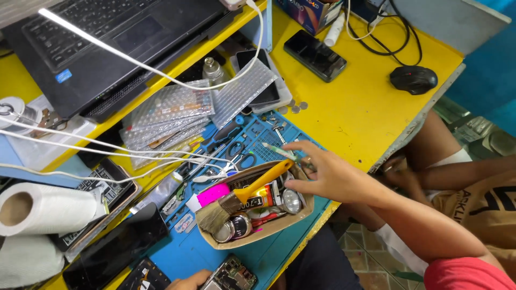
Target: The person disassembles a smartphone, removes the battery, and uses a tool to manipulate internal components. They then reassemble the phone, connect a charging cable, and test the device before placing it back on the workbench.
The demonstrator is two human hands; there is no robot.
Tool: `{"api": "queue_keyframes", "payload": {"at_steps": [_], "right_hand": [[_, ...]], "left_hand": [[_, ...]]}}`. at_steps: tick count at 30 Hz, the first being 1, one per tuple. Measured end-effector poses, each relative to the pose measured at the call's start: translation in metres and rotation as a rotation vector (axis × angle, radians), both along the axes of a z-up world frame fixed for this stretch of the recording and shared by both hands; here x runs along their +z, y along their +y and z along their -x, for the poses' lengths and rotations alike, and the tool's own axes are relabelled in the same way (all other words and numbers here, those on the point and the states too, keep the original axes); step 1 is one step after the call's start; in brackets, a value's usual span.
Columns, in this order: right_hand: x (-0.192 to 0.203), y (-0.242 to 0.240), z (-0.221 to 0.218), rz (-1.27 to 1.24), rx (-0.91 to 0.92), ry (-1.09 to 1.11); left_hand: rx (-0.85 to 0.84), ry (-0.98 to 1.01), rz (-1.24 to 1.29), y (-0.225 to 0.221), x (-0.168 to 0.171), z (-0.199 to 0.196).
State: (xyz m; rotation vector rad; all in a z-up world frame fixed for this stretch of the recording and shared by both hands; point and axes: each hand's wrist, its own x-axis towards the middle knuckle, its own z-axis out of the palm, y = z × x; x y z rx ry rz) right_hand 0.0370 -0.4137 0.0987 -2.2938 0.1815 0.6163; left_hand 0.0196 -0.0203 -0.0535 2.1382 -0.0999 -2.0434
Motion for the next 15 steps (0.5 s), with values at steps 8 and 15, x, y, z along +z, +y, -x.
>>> {"api": "queue_keyframes", "payload": {"at_steps": [8,15], "right_hand": [[-0.049,-0.002,0.02,-0.238,-0.109,-0.165],[-0.051,-0.003,0.02,-0.245,-0.149,-0.219]], "left_hand": [[0.16,-0.491,0.258,-0.019,0.081,0.03],[-0.159,-1.094,0.308,-0.019,0.074,0.057]]}}
